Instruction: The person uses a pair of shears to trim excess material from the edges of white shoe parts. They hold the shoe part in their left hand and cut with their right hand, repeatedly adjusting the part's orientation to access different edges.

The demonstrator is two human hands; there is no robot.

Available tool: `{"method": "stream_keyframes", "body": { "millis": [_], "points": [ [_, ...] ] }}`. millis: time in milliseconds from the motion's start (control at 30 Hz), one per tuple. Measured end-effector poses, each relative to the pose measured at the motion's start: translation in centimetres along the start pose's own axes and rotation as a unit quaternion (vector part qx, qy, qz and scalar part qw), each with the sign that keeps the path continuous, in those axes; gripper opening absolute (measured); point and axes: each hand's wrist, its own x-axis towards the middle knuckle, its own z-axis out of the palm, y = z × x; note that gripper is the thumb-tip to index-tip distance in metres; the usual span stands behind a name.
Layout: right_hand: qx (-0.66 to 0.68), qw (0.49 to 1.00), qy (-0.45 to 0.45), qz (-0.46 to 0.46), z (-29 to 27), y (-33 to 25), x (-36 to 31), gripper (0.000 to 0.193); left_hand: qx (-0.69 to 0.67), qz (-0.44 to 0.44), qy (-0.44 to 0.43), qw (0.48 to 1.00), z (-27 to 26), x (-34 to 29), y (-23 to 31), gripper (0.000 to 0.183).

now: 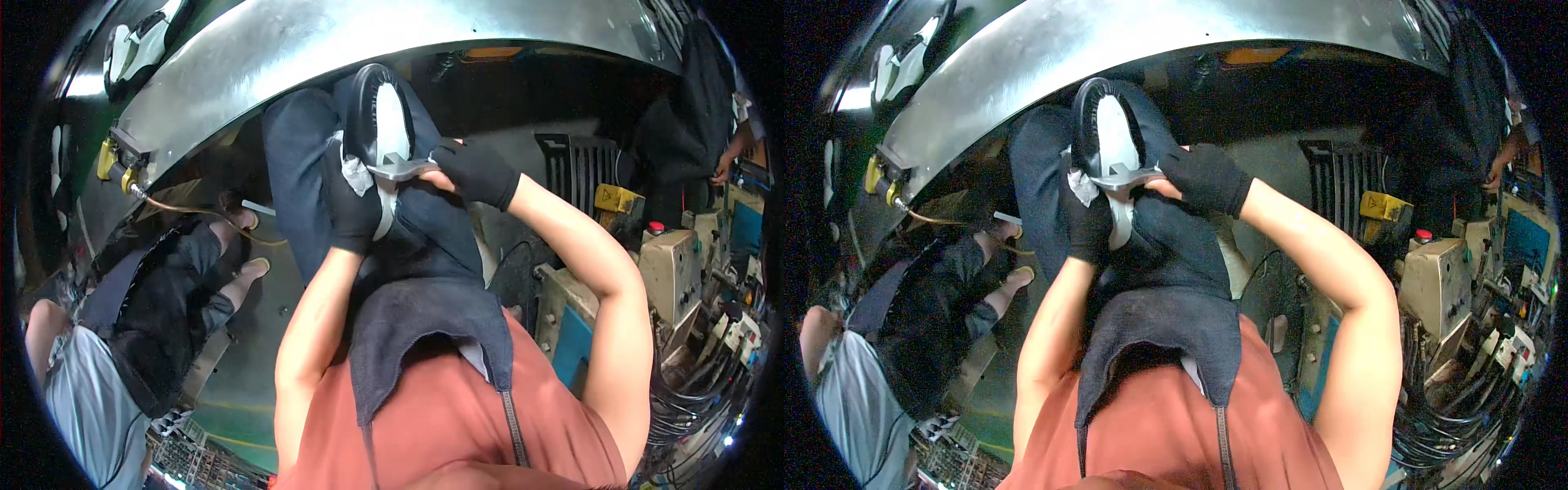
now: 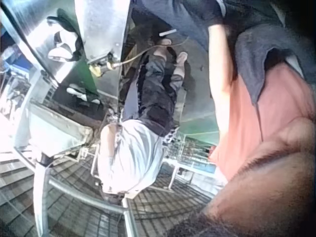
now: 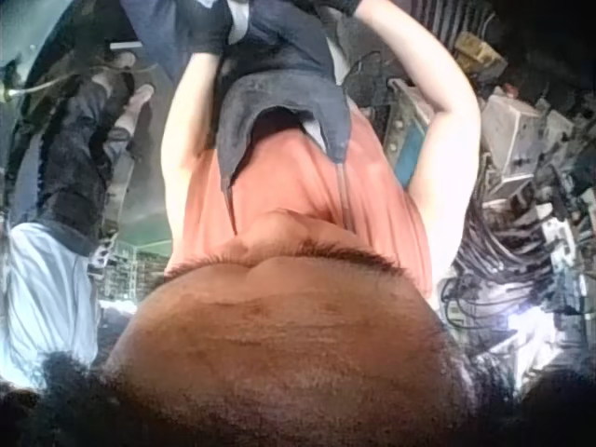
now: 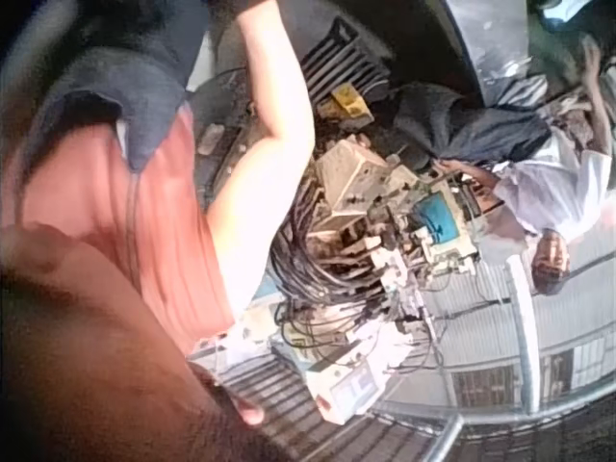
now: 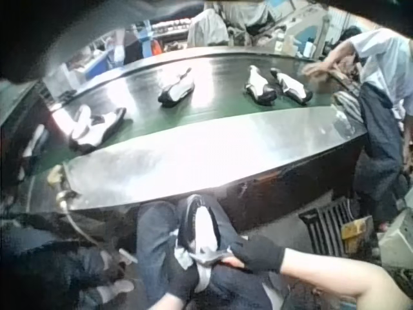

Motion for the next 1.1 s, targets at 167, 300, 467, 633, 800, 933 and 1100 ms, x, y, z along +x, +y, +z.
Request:
{"method": "stream_keyframes", "body": {
  "millis": [167,300,467,633,800,933,1100],
  "points": [
    [-0.041,0.987,-0.153,0.018,-5.2,-3.1,2.6,0.038,0.04,-0.018,-0.003,0.999,-1.4,0.5,-3.1,0.041],
    [-0.076,0.989,-0.121,0.03,-6.2,-10.3,1.6,0.038,0.008,-0.055,-0.067,0.996,-2.0,0.4,-2.1,0.047],
    [0.087,0.979,-0.142,-0.116,-1.3,-7.6,2.3,0.035,-0.014,0.046,-0.142,0.989,-4.2,1.7,-5.3,0.043],
    [0.024,0.996,-0.073,0.035,-2.4,-4.6,-1.5,0.032,-0.343,-0.251,-0.156,0.891,-4.0,2.1,0.1,0.035],
    [0.12,0.955,-0.167,0.215,-4.9,-3.9,-4.8,0.044,-0.016,-0.027,-0.042,0.999,0.3,1.3,-2.6,0.039],
    [0.133,0.978,-0.102,0.124,-9.1,-8.1,0.0,0.043,0.05,-0.039,-0.078,0.995,-0.5,1.1,0.6,0.046],
    [0.127,0.989,-0.058,0.04,-5.4,-5.6,1.8,0.044,0.014,-0.027,-0.122,0.992,-1.3,0.3,-1.0,0.074]
  ]
}}
